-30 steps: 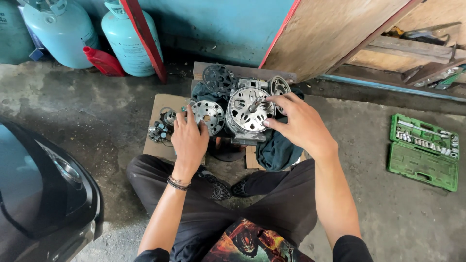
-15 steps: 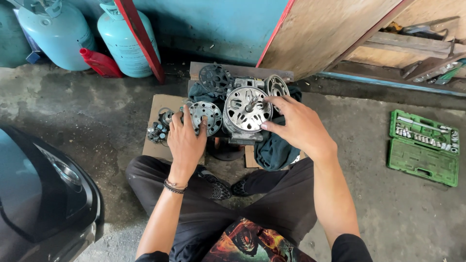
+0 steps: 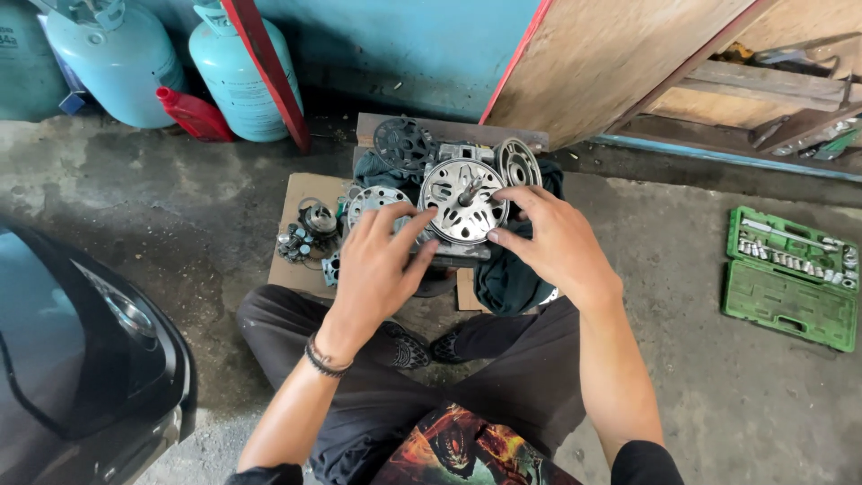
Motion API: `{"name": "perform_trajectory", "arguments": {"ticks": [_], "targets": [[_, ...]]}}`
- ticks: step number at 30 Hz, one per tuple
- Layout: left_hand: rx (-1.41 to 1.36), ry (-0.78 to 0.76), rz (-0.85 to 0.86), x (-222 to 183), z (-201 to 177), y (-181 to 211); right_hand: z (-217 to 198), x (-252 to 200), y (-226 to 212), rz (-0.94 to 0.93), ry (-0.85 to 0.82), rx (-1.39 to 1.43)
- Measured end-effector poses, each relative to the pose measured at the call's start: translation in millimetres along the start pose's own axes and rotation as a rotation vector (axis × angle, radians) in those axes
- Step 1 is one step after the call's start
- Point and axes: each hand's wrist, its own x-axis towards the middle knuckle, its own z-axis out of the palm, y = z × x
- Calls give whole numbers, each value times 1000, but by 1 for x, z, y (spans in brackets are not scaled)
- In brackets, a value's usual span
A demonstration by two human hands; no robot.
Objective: Inspecting and assembling the internal components of an automotive air conditioning compressor
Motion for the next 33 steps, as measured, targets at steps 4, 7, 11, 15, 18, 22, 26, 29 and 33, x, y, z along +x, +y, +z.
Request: {"name": "perform_trajectory", "arguments": {"ticks": [4, 7, 11, 15, 18, 22, 26, 29, 33], "targets": [[12, -73, 60, 9, -2, 2, -4, 1, -5, -7, -44, -19], [103, -78, 47, 13, 1, -3, -6, 3, -8, -7, -66, -16], [127, -62, 65, 18, 2, -5, -11, 4, -10, -33, -86, -64], [245, -111, 153, 28, -12, -2, -12, 16, -1, -129, -87, -110], [308, -160, 184, 32, -14, -1, -13, 22, 7, -225, -75, -215], [225, -243, 197, 42, -14, -9, -13, 34, 10, -269, -97, -159], [192, -322, 274, 54, -19, -14, -9, 39, 18, -314, -99, -150], [183, -337, 362, 60, -22, -18, -7, 43, 25, -338, -96, -125], [21, -360, 383, 66, -23, -20, -11, 45, 25, -357, -102, -79]]}}
